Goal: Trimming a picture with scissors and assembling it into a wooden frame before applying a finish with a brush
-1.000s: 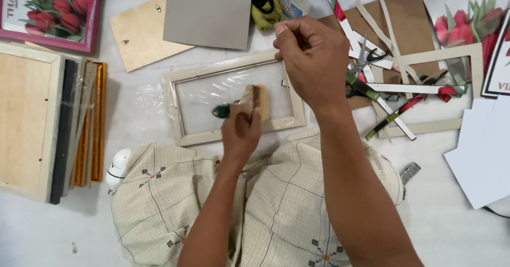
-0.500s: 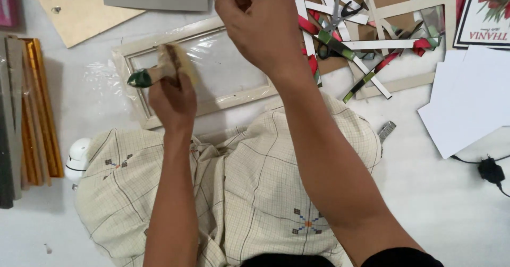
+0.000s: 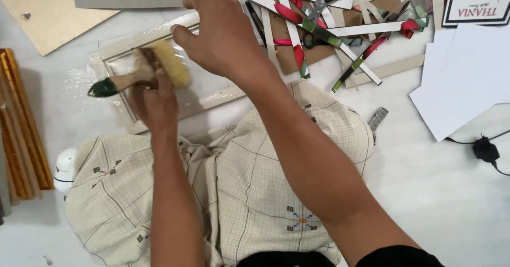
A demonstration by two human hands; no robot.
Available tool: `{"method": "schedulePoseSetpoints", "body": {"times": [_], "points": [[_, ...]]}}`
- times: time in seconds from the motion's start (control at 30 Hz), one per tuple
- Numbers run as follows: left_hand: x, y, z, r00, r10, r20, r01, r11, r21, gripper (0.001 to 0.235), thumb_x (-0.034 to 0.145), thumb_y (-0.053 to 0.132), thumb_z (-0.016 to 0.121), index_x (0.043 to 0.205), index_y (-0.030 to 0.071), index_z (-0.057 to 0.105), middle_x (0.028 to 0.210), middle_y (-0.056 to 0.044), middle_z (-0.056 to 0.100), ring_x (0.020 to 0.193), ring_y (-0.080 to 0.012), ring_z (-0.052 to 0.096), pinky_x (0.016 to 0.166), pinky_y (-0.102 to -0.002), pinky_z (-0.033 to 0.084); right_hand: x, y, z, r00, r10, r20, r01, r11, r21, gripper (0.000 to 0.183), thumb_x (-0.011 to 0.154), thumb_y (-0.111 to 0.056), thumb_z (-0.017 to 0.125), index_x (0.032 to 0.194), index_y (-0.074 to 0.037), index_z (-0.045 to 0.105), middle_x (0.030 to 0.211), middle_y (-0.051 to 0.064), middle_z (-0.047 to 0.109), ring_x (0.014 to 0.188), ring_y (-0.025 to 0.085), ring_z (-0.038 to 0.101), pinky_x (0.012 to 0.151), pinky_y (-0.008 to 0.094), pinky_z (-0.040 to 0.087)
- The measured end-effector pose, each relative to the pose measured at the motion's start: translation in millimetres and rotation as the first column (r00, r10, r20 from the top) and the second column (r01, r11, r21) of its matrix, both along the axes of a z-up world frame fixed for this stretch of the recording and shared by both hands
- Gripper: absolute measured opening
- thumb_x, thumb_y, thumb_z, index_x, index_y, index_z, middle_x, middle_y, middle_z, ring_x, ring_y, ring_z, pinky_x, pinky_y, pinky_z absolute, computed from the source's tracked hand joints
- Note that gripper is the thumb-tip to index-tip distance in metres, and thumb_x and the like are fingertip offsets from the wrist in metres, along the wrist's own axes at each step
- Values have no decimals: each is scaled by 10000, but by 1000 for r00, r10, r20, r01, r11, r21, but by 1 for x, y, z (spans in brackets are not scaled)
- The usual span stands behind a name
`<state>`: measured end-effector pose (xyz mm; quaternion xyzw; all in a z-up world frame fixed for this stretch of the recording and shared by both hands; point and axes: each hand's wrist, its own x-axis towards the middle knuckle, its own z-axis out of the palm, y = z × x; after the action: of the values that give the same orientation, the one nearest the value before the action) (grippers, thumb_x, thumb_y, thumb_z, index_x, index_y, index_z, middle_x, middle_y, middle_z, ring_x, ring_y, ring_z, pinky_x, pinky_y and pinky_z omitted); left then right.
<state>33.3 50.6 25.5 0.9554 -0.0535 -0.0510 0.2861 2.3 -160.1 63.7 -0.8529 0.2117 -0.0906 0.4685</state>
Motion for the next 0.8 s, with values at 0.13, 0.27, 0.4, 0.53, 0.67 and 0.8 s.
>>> {"method": "schedulePoseSetpoints", "body": {"times": [0.13,0.27,0.4,0.53,0.67,0.8], "points": [[9,39,-4,898,-225,377,27,885,464,262,933,67,767,1075,-63,590,829,-127,666,505,-232,639,459,-360,556,3,0,10,997,10,-82,-6,999,53,487,822,-388,748,1192,-75,707,1140,150,722,1038,336,683,885,434,547],[-8,2,-5,959,-174,223,102,949,299,301,912,37,732,1156,-59,585,911,-155,726,641,-243,711,544,-329,612,7,0,11,999,-8,46,4,996,84,442,832,-361,728,1129,-35,712,1065,165,743,929,332,729,824,426,565],[-26,-57,-4,933,-67,-354,10,987,-159,212,973,209,596,845,50,654,747,-44,657,612,-148,571,559,-309,469,10,-11,9,983,-30,183,9,993,117,386,868,-321,686,1111,-23,721,1093,109,767,964,261,748,871,362,577],[-25,-86,-3,892,46,-450,-278,840,-466,283,920,202,657,964,-77,675,802,-119,708,614,-163,663,550,-267,590,-1,-32,28,952,-171,253,132,978,163,295,866,-266,687,1042,-37,751,1006,58,788,743,161,703,645,284,579],[-18,-89,-11,865,23,-501,-287,843,-455,322,912,239,679,915,-82,684,759,-107,683,550,-157,622,504,-273,559,-5,-43,35,890,-208,406,138,971,195,164,932,-109,682,993,29,748,863,64,748,739,116,652,622,233,532],[-14,-81,-4,900,76,-429,-229,920,-319,304,880,231,627,902,-66,685,749,-119,712,554,-191,660,550,-308,541,-5,-43,33,887,-245,391,133,947,292,155,952,-60,680,990,65,764,761,31,659,656,81,517,585,210,469]]}}
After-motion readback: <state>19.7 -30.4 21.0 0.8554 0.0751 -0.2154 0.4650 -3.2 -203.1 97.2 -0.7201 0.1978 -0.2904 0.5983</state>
